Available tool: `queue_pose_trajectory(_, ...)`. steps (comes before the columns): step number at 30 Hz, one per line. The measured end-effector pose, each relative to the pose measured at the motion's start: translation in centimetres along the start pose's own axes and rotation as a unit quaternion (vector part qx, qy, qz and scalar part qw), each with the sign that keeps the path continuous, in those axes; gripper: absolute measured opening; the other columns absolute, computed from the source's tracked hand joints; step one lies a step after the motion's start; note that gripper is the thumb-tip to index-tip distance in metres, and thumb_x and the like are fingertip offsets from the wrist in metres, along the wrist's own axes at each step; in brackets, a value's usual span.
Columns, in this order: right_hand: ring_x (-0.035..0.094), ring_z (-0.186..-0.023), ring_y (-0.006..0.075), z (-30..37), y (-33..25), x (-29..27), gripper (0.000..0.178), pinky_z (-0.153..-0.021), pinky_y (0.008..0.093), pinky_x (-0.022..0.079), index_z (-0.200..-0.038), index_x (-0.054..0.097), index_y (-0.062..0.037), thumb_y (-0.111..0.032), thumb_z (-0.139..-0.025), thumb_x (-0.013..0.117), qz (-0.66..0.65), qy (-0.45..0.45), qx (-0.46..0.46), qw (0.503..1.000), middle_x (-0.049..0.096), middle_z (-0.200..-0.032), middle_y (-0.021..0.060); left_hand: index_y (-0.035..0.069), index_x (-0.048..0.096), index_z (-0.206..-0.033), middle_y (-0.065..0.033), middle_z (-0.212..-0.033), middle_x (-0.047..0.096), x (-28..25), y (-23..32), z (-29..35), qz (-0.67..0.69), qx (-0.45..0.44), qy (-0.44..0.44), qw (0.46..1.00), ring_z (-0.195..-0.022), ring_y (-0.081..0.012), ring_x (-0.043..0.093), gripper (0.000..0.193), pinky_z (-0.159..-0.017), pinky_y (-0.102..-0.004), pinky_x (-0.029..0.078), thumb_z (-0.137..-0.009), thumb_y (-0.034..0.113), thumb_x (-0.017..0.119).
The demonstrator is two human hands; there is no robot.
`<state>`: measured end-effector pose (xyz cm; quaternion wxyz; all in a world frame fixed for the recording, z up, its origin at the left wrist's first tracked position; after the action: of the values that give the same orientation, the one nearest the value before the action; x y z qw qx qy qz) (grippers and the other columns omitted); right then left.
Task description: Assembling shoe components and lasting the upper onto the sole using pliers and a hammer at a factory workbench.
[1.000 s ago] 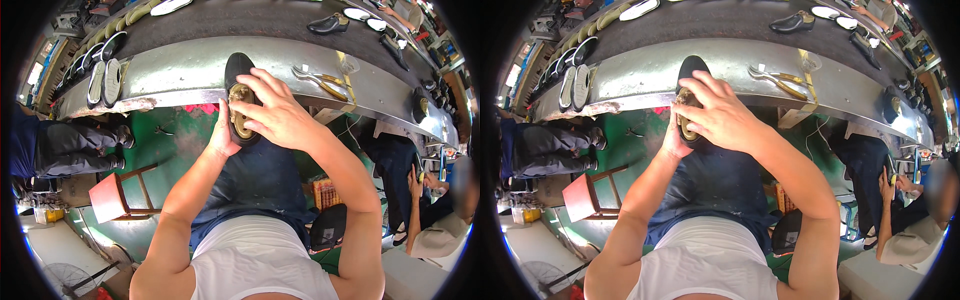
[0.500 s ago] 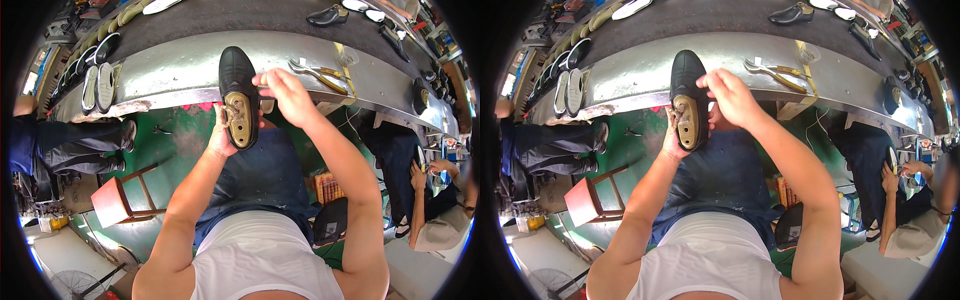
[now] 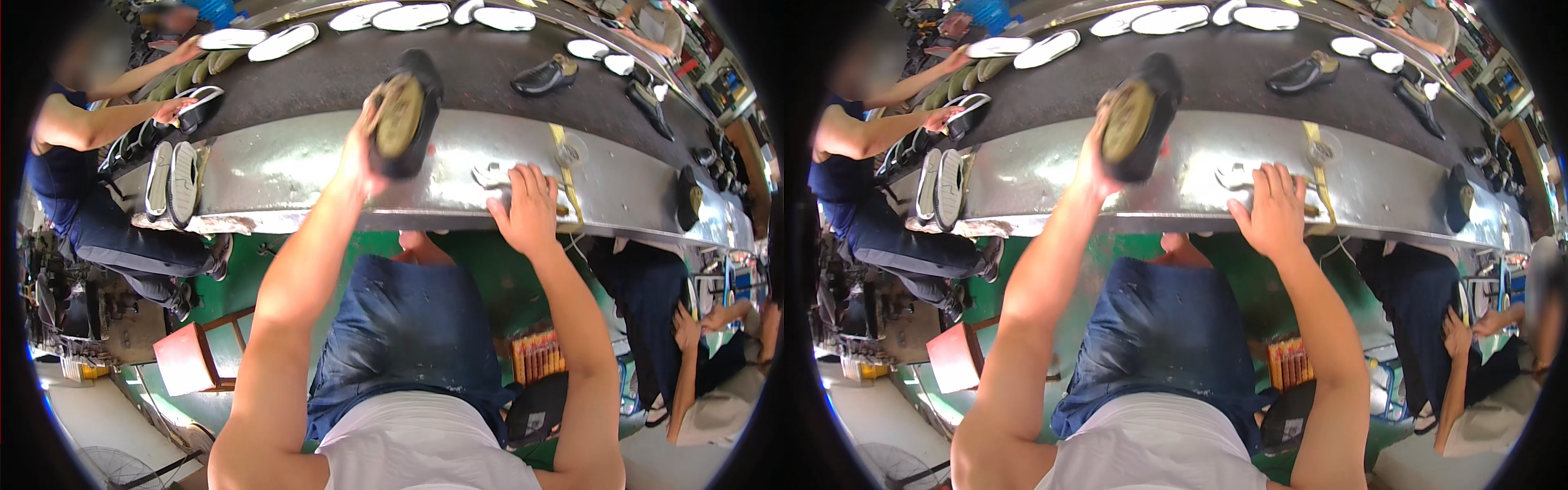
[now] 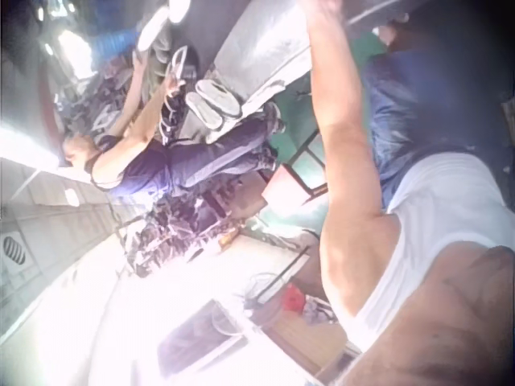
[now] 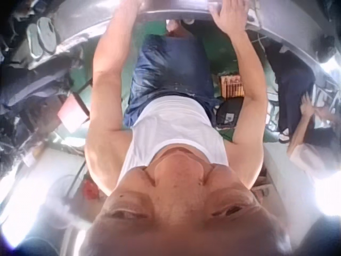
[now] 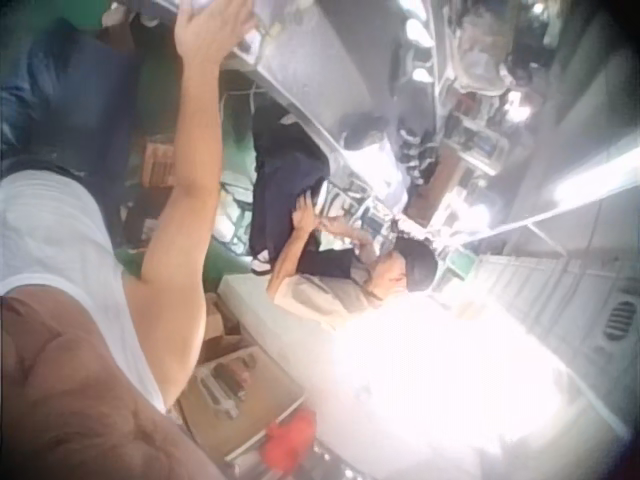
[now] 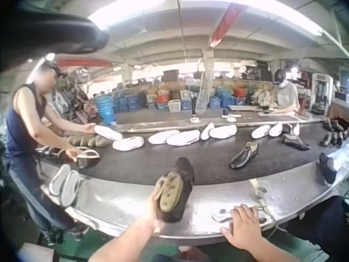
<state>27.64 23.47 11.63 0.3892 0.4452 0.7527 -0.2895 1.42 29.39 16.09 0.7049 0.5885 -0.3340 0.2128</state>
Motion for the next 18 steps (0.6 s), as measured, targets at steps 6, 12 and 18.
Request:
queue_pose_trajectory(6,0.046,-0.125,0.0364,0.0,-0.4,-0.1,0.062,-0.107,0.0546,0.027,-0.120,0.055,0.0009,-0.042,-0.077,0.070,-0.010,-0.014,0.009,1.000,0.056,-0.126,0.0170,0.001,0.018,-0.154,-0.0260,-0.155,0.027,-1.0,-0.8,-15.0,-0.680,0.022,0.254,0.687,-0.135,-0.0378,0.043,0.081,-0.113,-0.0418,0.035,-0.095,0.044,0.055)
queue_pose_trajectory(12,0.046,-0.126,0.0349,-0.6,-0.6,0.1,0.064,-0.110,0.0558,0.026,-0.121,0.055,-0.0014,-0.041,-0.073,0.071,-0.002,-0.027,0.002,1.000,0.055,-0.127,0.0149,0.022,0.024,-0.155,-0.0287,-0.155,0.021,-1.3,-2.2,-20.0,-0.754,0.129,0.030,0.643,-0.139,-0.0428,0.036,0.077,-0.112,-0.0412,0.037,-0.088,0.012,0.059)
queue_pose_trajectory(18,0.045,-0.126,0.0359,-0.8,-0.2,0.3,0.065,-0.110,0.0559,0.027,-0.124,0.052,-0.0018,-0.039,-0.074,0.071,0.004,-0.037,-0.007,0.999,0.054,-0.127,0.0154,0.006,0.035,-0.149,-0.0218,-0.150,0.037,-4.2,1.4,-17.3,-0.706,0.198,0.129,0.667,-0.142,-0.0362,0.033,0.068,-0.117,-0.0393,0.029,-0.093,0.035,0.059)
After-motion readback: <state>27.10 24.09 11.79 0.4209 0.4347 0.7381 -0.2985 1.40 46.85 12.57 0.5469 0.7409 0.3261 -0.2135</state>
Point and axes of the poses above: each hand's wrist, its own z-axis away from the middle knuckle, its own x-axis out of the palm, y = z × x, the point moved 3 cm from there along -z, towards the middle knuckle
